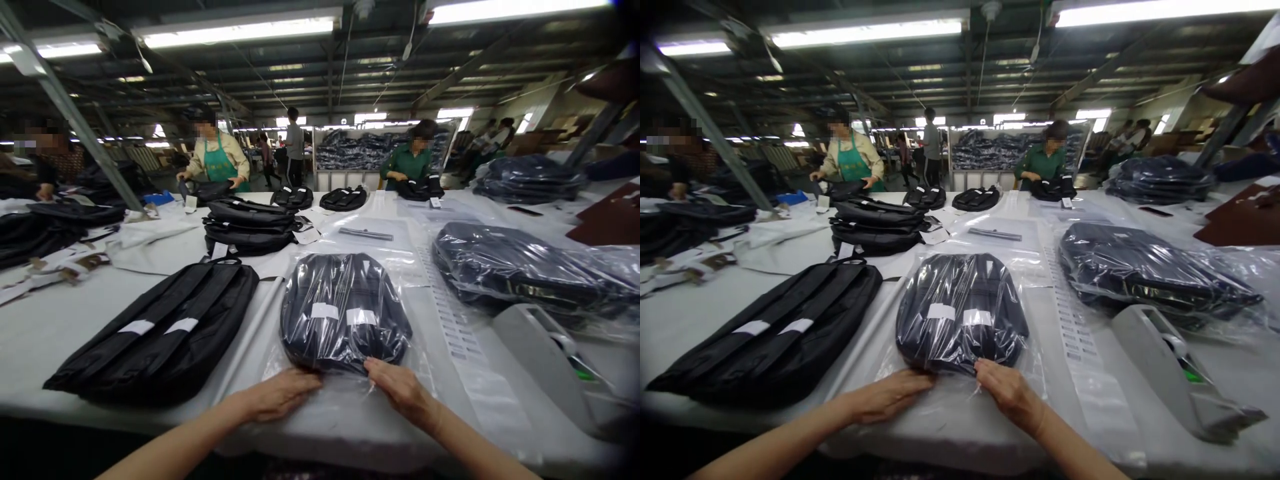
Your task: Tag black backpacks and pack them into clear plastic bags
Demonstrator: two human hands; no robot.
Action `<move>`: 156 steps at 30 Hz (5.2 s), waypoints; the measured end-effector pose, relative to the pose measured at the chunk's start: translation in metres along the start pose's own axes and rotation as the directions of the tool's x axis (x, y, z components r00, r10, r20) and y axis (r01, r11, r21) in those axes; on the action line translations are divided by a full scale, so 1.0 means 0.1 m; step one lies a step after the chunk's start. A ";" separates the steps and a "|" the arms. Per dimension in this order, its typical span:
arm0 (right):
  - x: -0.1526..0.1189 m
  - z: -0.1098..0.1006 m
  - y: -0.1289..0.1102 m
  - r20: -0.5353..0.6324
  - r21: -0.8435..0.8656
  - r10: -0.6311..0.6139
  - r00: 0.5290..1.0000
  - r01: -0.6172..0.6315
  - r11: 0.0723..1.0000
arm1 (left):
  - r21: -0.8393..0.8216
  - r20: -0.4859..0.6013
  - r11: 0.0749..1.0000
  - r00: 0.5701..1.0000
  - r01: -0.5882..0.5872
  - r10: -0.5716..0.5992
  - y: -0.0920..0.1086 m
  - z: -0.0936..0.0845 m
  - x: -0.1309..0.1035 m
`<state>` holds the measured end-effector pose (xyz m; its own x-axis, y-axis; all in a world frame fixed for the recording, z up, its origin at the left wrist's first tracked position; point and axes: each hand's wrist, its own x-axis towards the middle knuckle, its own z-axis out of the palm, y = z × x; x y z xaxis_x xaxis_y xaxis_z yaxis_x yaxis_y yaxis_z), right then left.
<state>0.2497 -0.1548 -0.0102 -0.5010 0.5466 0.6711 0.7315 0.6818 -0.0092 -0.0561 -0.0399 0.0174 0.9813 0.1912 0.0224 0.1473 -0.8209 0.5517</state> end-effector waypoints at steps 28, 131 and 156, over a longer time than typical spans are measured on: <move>0.03 -0.03 0.07 0.031 0.217 0.415 0.909 -0.412 0.885 | -0.437 -0.386 0.837 0.772 0.328 -0.505 0.14 -0.05 0.44; 1.24 0.68 0.20 0.495 0.340 0.686 0.532 -0.846 0.411 | -0.591 -0.797 0.731 -0.108 0.341 -0.594 -0.01 -0.19 -0.22; 1.17 -0.52 0.88 0.613 0.535 0.631 0.475 -0.838 0.111 | -0.519 -0.328 0.854 0.914 0.036 -0.238 -0.07 -0.02 1.29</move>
<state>0.2795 -0.0559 0.1065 -0.0601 0.9881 -0.1417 0.2534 -0.1222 -0.9596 0.0690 -0.0083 0.0183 0.8215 0.5465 0.1628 0.0966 -0.4149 0.9047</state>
